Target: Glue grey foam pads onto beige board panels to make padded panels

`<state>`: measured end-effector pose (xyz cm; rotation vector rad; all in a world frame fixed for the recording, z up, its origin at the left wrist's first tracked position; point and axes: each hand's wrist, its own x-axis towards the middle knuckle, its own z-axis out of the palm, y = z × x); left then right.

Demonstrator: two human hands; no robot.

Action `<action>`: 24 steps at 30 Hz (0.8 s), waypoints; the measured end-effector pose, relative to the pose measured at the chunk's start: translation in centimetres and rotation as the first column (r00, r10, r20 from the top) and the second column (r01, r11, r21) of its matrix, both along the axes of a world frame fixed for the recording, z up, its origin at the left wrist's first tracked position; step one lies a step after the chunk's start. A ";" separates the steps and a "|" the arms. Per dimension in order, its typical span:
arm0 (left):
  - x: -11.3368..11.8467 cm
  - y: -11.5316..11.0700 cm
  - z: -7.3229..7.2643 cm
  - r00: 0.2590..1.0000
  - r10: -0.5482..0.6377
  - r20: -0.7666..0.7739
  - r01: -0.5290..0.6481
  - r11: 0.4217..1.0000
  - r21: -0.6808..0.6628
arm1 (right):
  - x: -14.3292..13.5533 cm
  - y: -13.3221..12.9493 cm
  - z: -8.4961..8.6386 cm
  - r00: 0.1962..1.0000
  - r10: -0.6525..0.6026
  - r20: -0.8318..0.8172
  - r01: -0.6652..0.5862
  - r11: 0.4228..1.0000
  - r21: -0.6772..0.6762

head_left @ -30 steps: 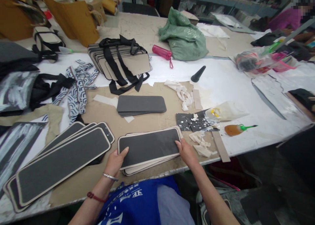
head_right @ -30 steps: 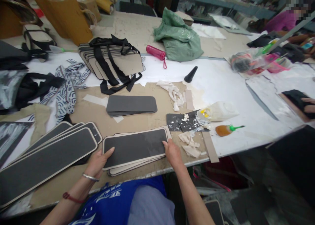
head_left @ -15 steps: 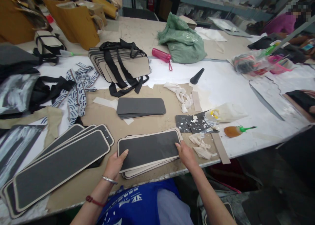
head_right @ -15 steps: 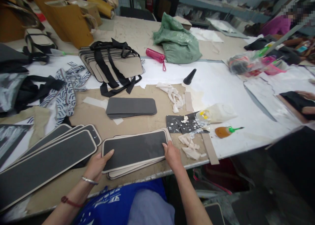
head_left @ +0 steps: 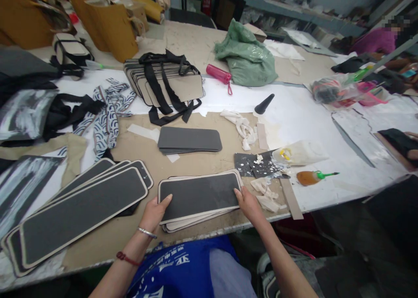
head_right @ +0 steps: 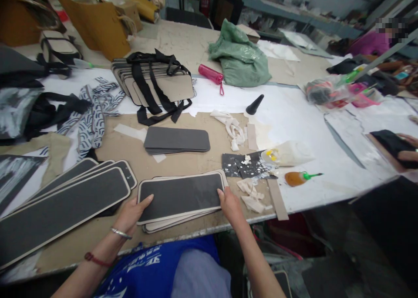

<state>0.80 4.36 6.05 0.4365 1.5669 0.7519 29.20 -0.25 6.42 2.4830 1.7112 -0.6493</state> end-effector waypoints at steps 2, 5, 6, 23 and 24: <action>0.1 0.0 0.2 1.000 -0.004 0.008 0.004 1.000 0.001 | 0.0 0.0 0.2 1.000 0.005 0.005 -0.005 1.000 -0.016; 0.0 -0.1 0.2 1.000 -0.010 0.018 0.010 1.000 -0.013 | 0.0 -0.2 0.7 0.997 -0.026 0.066 0.030 0.998 -0.058; 0.0 -0.1 0.2 1.000 -0.008 0.020 0.008 1.000 -0.014 | -0.1 -0.2 1.0 0.993 -0.051 0.109 0.057 0.997 -0.058; -0.2 0.1 0.4 0.996 -0.073 0.051 0.071 0.997 0.036 | -3.8 2.6 -4.1 0.873 0.418 0.250 -0.487 0.761 0.429; -0.2 0.1 0.5 0.995 -0.078 0.067 0.075 0.996 0.041 | -3.6 2.6 -4.2 0.869 0.417 0.267 -0.495 0.741 0.453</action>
